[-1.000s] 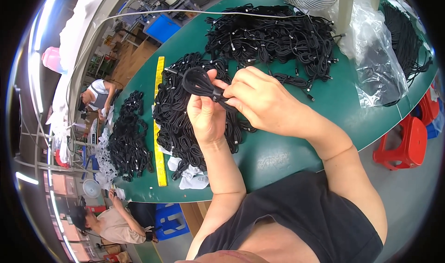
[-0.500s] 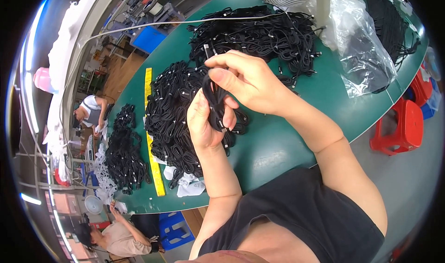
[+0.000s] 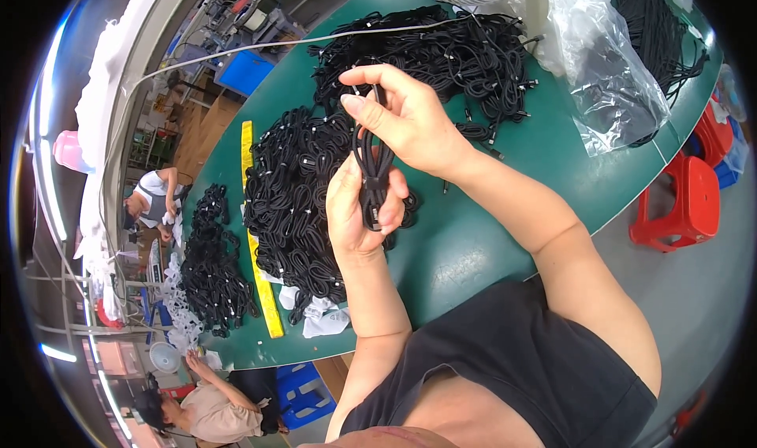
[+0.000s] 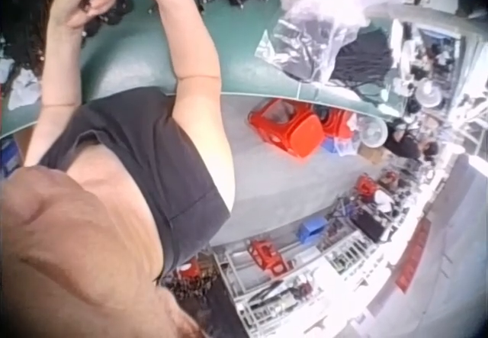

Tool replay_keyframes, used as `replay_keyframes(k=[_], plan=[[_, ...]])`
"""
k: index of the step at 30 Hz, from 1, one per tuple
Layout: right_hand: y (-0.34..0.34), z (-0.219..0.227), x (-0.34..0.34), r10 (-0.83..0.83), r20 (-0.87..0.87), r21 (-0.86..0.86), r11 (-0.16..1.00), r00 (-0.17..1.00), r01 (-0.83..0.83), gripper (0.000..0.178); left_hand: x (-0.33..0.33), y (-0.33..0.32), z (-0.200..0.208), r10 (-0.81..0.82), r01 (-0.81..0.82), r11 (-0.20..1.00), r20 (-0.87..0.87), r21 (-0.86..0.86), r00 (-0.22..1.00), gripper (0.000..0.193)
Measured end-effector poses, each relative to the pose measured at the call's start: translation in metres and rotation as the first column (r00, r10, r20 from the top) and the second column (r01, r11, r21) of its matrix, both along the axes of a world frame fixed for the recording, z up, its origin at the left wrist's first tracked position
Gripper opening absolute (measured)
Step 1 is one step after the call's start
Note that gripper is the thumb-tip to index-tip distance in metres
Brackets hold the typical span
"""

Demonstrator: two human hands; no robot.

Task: Bundling and organizing black electronic cables at a factory workbench.

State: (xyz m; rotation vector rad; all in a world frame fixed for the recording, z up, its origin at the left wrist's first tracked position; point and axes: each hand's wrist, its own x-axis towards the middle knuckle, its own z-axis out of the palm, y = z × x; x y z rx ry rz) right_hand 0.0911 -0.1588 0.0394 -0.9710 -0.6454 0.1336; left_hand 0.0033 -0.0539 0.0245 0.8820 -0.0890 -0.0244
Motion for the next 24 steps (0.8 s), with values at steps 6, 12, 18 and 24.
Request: replay_keyframes(k=[6,12,18,24], plan=[[-0.001,-0.003,-0.001,-0.284,0.091,0.016,0.959,0.954,0.284,0.022,0.003,-0.001,-0.009,-0.062,0.043,0.974,0.079,0.224,0.995,0.047],[-0.001,-0.004,-0.005,-0.263,0.122,0.094,0.963,0.957,0.253,0.037,0.002,0.003,-0.008,0.048,-0.068,0.979,0.109,0.194,0.993,0.035],[-0.001,-0.003,0.004,-0.149,0.096,0.064,0.988,0.984,0.143,0.052,-0.001,0.002,-0.007,0.209,-0.272,0.851,0.185,0.449,0.960,0.026],[-0.005,0.000,0.002,-0.168,0.100,-0.048,0.984,0.981,0.173,0.045,-0.005,-0.002,0.002,0.047,-0.102,0.828,0.114,0.552,0.992,0.046]])
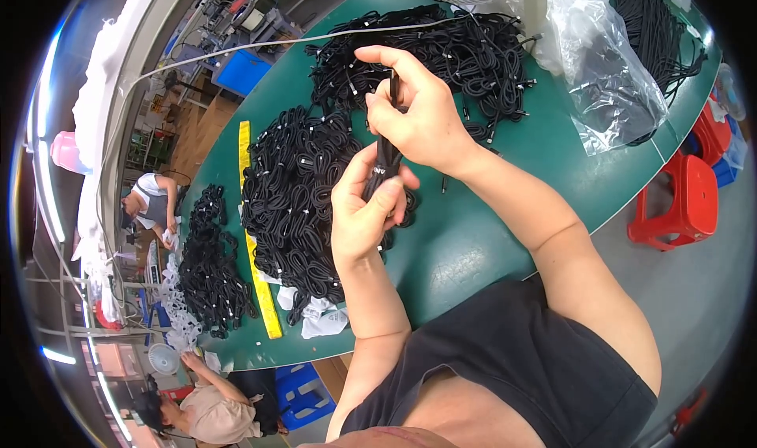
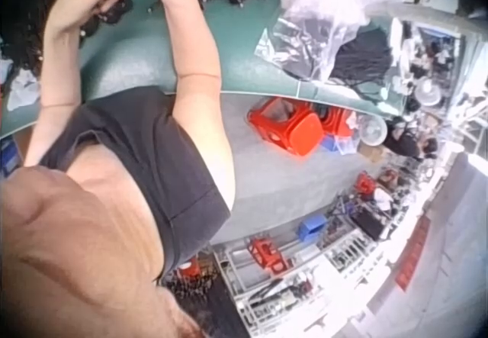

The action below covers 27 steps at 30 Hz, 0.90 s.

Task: Bundling and organizing black electronic cables at a factory workbench.

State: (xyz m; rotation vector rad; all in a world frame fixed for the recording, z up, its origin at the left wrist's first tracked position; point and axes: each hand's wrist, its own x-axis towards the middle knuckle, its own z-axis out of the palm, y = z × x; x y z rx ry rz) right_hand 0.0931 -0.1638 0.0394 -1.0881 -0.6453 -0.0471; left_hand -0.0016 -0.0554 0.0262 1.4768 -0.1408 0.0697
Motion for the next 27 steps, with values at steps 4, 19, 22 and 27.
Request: replay_keyframes(k=[4,19,22,27], plan=[[0.000,-0.001,0.001,0.096,0.013,0.080,0.992,0.995,-0.097,0.037,-0.005,0.002,-0.001,-0.040,0.039,0.999,0.061,0.023,0.997,0.051],[0.005,-0.022,0.004,-0.483,0.841,0.363,0.838,0.243,0.407,0.026,0.012,0.010,-0.016,-0.114,0.105,0.430,0.061,-0.897,0.992,0.034],[0.008,-0.015,0.004,-0.457,0.832,0.321,0.860,0.316,0.398,0.023,0.010,0.016,-0.010,0.170,-0.004,0.609,0.126,-0.793,0.977,0.035],[0.004,0.003,-0.008,-0.163,0.747,-0.093,0.935,0.644,0.344,0.018,0.000,0.037,-0.003,0.408,-0.092,0.719,0.311,-0.689,0.858,0.044]])
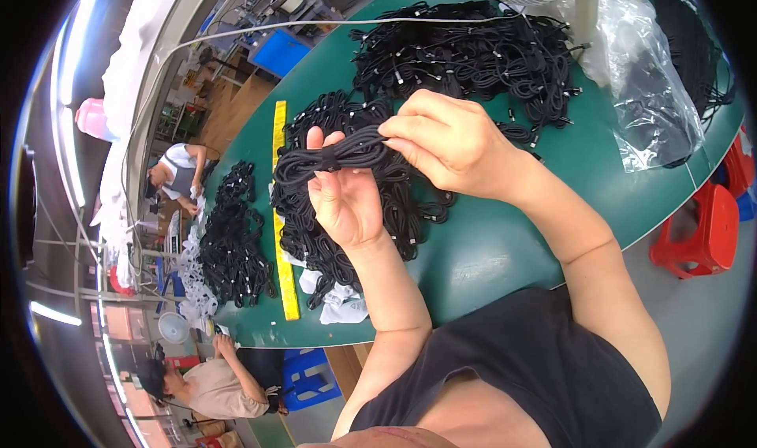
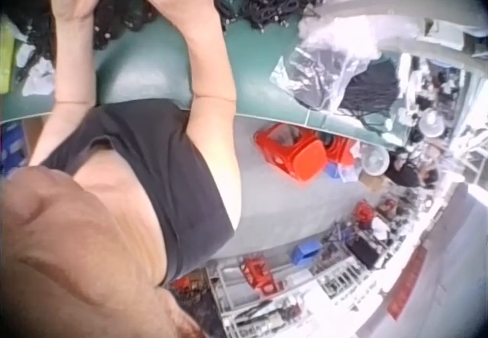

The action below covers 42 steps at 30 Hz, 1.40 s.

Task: Bundling and organizing black electronic cables at a factory workbench.

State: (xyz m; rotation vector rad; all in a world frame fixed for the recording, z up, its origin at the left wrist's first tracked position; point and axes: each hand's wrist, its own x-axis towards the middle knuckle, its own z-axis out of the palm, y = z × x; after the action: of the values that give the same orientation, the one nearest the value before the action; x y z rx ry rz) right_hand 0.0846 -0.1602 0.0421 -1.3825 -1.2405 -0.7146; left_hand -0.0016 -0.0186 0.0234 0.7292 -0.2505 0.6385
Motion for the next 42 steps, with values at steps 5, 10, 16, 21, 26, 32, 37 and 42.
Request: replay_keyframes(k=[5,10,16,21,26,32,37,42], plan=[[-0.007,0.007,-0.009,0.009,-0.024,-0.099,0.995,1.000,-0.011,0.016,0.000,-0.007,-0.001,0.050,-0.059,0.979,0.053,0.193,0.997,0.038],[-0.002,0.003,-0.014,-0.045,0.034,-0.099,0.994,0.998,0.048,0.015,0.005,-0.009,-0.008,0.125,-0.116,0.918,-0.001,0.378,0.992,0.035],[0.001,-0.004,-0.013,-0.198,0.154,-0.157,0.962,0.968,0.222,0.021,0.006,-0.007,-0.006,0.146,-0.099,0.921,-0.098,0.378,0.984,0.029],[-0.003,0.001,-0.005,0.066,-0.164,-0.162,0.982,0.984,-0.093,0.029,0.003,0.002,-0.004,0.034,-0.026,0.982,-0.039,0.188,0.999,0.024],[-0.001,-0.005,-0.001,0.439,-0.816,0.117,0.763,0.376,-0.635,0.039,0.005,0.004,-0.008,-0.038,0.036,0.988,0.013,0.148,0.999,0.025],[0.006,-0.012,0.006,0.481,-0.837,0.215,0.725,0.259,-0.654,0.032,0.008,-0.005,-0.008,-0.003,0.003,0.967,-0.001,0.255,1.000,0.027],[0.005,-0.003,0.002,0.277,-0.907,0.042,0.809,0.317,-0.587,0.028,0.007,-0.003,-0.007,0.000,0.003,0.973,-0.013,0.233,1.000,0.027],[0.012,-0.016,0.004,0.467,-0.817,0.246,0.814,0.339,-0.527,0.024,0.006,-0.007,-0.008,0.158,-0.136,0.954,-0.060,0.268,0.986,0.033]])
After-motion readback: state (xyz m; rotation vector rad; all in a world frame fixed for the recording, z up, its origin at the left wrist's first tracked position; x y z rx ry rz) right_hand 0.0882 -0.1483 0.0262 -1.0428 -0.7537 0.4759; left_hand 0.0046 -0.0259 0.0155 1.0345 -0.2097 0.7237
